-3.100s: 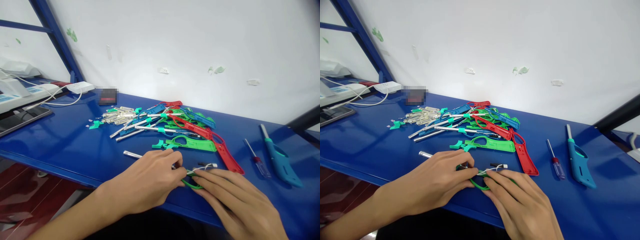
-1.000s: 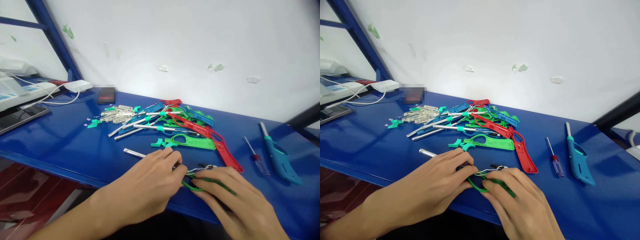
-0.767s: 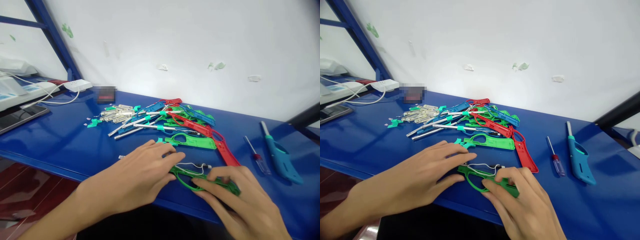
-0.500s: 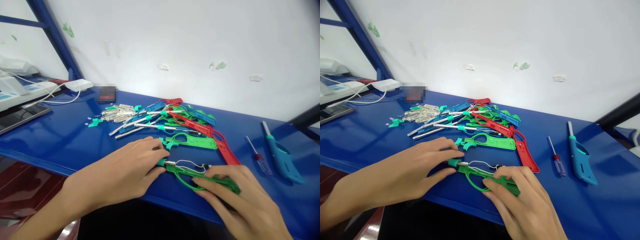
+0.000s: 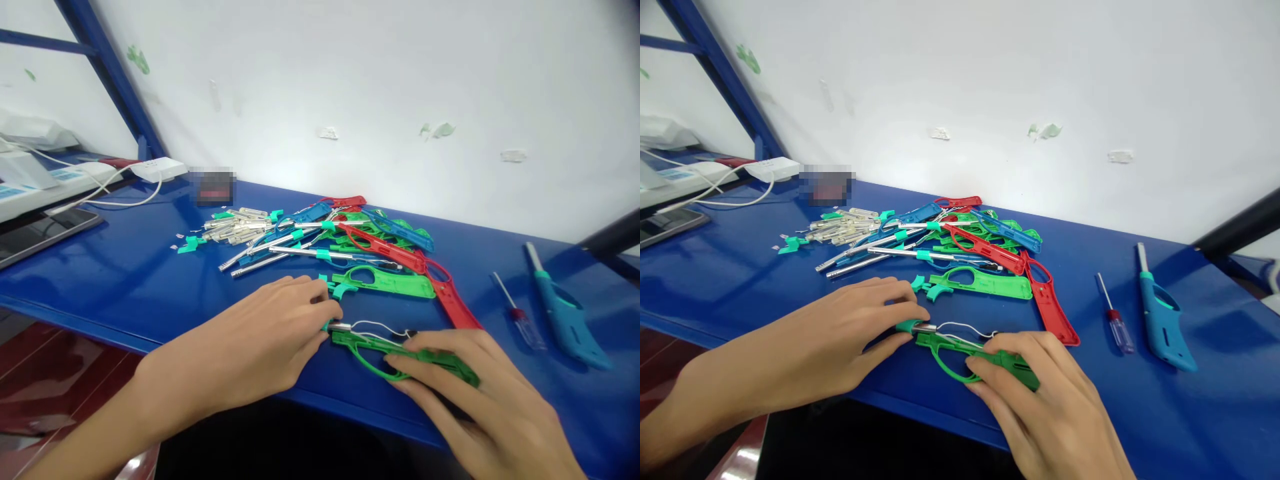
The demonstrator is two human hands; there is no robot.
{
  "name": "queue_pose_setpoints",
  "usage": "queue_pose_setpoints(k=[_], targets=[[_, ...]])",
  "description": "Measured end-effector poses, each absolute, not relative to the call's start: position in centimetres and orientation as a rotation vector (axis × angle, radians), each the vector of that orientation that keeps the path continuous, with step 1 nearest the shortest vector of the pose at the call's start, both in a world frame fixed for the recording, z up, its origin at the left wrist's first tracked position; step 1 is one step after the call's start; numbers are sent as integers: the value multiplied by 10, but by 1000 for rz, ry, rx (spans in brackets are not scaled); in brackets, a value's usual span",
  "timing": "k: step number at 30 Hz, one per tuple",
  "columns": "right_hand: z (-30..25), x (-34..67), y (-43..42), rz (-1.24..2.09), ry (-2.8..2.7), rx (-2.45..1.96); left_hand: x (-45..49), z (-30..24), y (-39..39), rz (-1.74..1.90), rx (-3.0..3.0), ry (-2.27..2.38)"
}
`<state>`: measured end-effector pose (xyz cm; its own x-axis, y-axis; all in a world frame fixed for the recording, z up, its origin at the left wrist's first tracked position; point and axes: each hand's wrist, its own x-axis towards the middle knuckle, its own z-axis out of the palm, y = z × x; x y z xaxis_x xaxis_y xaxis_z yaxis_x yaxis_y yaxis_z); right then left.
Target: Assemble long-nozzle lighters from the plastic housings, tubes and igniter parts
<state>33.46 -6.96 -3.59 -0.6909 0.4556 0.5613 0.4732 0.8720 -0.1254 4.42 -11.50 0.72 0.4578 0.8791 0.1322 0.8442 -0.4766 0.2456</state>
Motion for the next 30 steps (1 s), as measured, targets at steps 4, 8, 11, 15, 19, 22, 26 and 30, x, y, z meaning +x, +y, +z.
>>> queue_pose_setpoints(k=[4,8,11,15,19,22,26,30], targets=[[-35,333,-69,-42,-2440,-675,43,8,-114,339,2524,1503],[-36,333,-70,-41,-2432,-682,44,11,-115,281,2506,1512],[-35,333,-70,-35,-2427,-684,45,13,-116,256,2522,1510],[-35,333,-71,-26,-2412,-689,44,14,-118,338,2545,1469],[-34,333,-71,-9,-2412,-698,45,15,-117,414,2551,1445],[-34,333,-71,-10,-2418,-705,47,15,-115,428,2573,1434],[-34,334,-71,-24,-2425,-700,49,15,-115,433,2588,1430],[-34,334,-71,-21,-2432,-706,49,16,-116,431,2583,1439]])
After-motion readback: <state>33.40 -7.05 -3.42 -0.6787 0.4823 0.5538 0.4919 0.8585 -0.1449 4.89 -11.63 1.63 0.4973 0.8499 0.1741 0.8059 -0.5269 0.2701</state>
